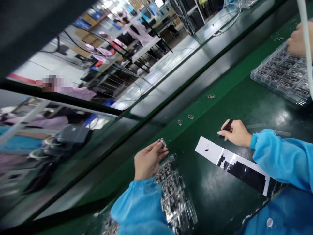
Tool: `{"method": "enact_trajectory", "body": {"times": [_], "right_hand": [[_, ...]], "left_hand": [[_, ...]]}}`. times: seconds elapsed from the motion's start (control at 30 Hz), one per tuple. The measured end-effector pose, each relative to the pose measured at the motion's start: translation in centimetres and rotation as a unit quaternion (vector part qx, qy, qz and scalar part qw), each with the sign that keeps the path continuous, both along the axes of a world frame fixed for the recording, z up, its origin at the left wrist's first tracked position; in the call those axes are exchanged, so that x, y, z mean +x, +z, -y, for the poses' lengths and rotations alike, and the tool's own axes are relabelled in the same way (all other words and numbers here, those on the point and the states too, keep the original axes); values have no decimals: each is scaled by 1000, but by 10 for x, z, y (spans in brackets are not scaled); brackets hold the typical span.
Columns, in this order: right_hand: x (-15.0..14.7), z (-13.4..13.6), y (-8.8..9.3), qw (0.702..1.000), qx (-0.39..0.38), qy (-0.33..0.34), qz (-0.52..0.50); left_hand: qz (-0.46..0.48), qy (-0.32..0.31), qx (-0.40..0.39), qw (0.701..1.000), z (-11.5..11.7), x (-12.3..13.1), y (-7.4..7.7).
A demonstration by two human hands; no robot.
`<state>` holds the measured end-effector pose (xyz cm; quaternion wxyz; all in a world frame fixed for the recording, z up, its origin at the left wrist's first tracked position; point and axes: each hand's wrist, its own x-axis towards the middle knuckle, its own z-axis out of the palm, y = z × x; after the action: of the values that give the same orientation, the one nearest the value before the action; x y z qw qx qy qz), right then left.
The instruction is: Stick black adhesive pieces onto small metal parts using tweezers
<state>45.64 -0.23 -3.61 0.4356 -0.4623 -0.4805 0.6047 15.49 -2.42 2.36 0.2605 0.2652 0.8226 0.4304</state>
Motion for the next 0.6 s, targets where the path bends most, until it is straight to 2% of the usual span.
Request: {"method": "enact_trajectory", "body": {"times": [0.1, 0.17, 0.23, 0.4, 0.47, 0.6], "right_hand": [[-3, 2, -3, 1000, 12, 3, 4], [-4, 3, -4, 1000, 11, 7, -1], [-5, 2, -5, 1000, 9, 12, -4], [-7, 2, -7, 1000, 15, 6, 0], [-9, 2, -8, 1000, 17, 3, -10], [-14, 1, -10, 1000, 16, 6, -23]], "left_hand": [[-66, 37, -24, 997, -29, -37, -7], [-114, 46, -41, 992, -43, -48, -13], [-137, 21, -56, 989, -58, -48, -24], [-120, -64, -134, 982, -99, -33, -52], [-125, -77, -181, 972, -110, -32, -53], [-170, -117, -246, 947, -113, -37, -37]]}}
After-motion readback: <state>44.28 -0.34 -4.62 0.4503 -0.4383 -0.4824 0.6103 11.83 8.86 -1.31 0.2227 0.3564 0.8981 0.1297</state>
